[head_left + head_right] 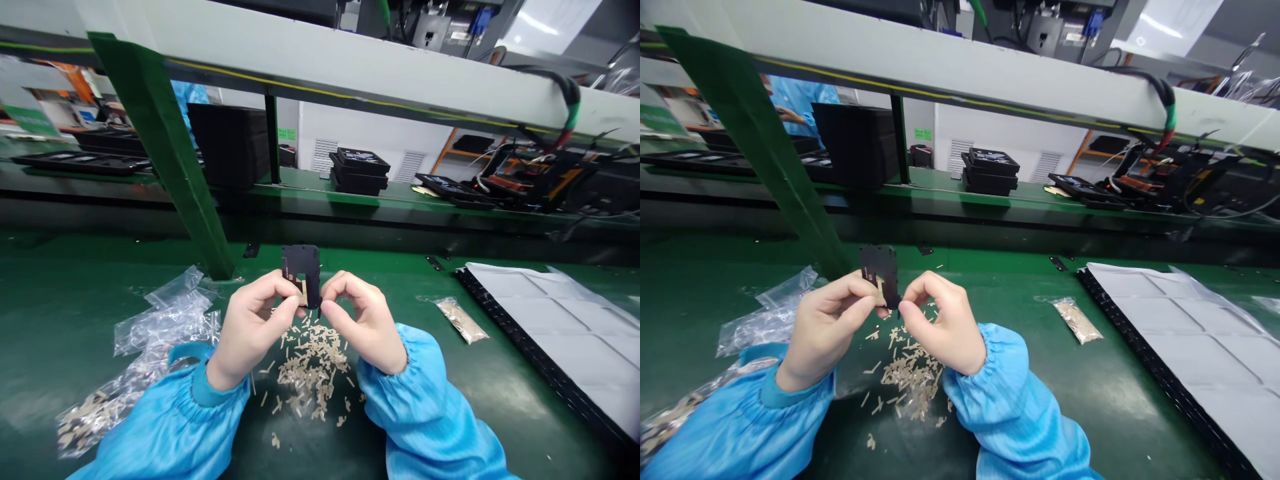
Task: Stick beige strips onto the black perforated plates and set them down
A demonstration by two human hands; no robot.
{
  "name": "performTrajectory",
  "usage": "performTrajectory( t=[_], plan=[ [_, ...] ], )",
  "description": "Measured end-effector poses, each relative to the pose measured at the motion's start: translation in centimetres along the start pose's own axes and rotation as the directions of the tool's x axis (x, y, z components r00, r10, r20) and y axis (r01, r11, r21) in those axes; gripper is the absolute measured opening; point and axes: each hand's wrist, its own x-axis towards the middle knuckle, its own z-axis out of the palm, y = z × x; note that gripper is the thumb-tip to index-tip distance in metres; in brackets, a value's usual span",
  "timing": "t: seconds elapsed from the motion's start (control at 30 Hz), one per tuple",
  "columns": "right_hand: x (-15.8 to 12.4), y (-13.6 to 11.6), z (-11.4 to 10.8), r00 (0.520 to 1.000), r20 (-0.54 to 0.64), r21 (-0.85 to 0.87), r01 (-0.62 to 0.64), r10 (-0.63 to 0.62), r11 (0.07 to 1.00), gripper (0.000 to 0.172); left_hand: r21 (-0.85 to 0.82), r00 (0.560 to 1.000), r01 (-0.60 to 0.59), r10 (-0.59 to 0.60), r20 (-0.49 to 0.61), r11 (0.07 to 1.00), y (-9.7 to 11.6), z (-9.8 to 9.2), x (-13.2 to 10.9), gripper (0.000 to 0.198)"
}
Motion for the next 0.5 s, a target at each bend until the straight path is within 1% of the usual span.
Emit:
performTrajectory(
  t=[0.27, 0.4, 0.5],
  plan=[
    [-0.02, -0.17, 0.17, 0.999, 0.003, 0.051, -0.035, 0.035, 0.998, 0.013, -0.062, 0.997, -0.058, 0.06, 0.044, 0.996, -0.36, 0.01, -0.28, 0.017],
    [-0.01, -0.49, 0.23, 0.998, 0.008, 0.072, -0.058, 0.058, 0.996, 0.013, -0.1, 0.997, -0.057, 0.061, 0.04, 0.993, -0.66, -0.01, -0.38, 0.017],
    [0.01, -0.57, 0.2, 0.995, 0.02, 0.062, -0.101, 0.1, 0.993, 0.015, -0.178, 0.999, -0.019, 0.026, 0.04, 0.984, -0.97, 0.06, -0.4, 0.016]
  ],
)
